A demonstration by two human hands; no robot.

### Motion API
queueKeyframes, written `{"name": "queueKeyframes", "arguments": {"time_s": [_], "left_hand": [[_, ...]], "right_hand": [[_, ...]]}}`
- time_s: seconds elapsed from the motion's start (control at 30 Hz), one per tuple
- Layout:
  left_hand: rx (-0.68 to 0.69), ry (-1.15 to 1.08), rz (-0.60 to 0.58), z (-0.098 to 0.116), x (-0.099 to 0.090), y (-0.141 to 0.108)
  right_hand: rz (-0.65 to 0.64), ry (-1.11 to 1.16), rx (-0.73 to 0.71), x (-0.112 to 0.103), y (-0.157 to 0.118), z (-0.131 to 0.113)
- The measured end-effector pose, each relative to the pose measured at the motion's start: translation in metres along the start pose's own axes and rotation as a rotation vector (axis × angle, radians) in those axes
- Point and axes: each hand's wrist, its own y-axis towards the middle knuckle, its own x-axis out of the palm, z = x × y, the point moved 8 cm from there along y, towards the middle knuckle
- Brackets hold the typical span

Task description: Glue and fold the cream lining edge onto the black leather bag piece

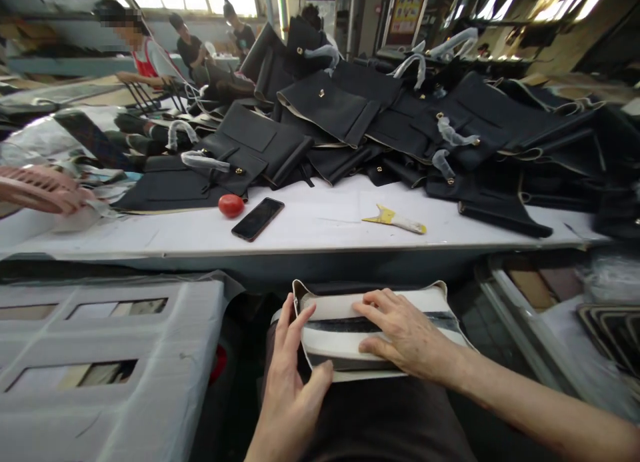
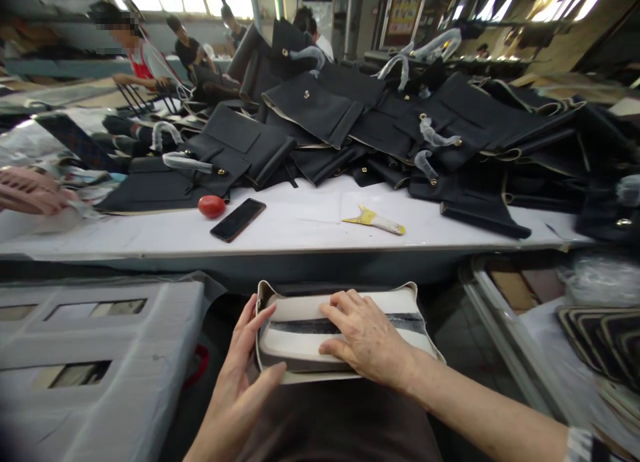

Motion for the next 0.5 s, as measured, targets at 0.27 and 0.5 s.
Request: {"name": "queueKeyframes", "arguments": {"time_s": [0.27,0.5], "left_hand": [[0.351,0.395,0.048,0.039,-0.002,-0.008],[0.676,0.555,-0.707,0.077,0.051,0.017]], "right_hand": [[0.387,0.351,0.281,-0.055,-0.059,0.068],[0.665,1.074,0.917,0.018,-0.147,0.149]]}}
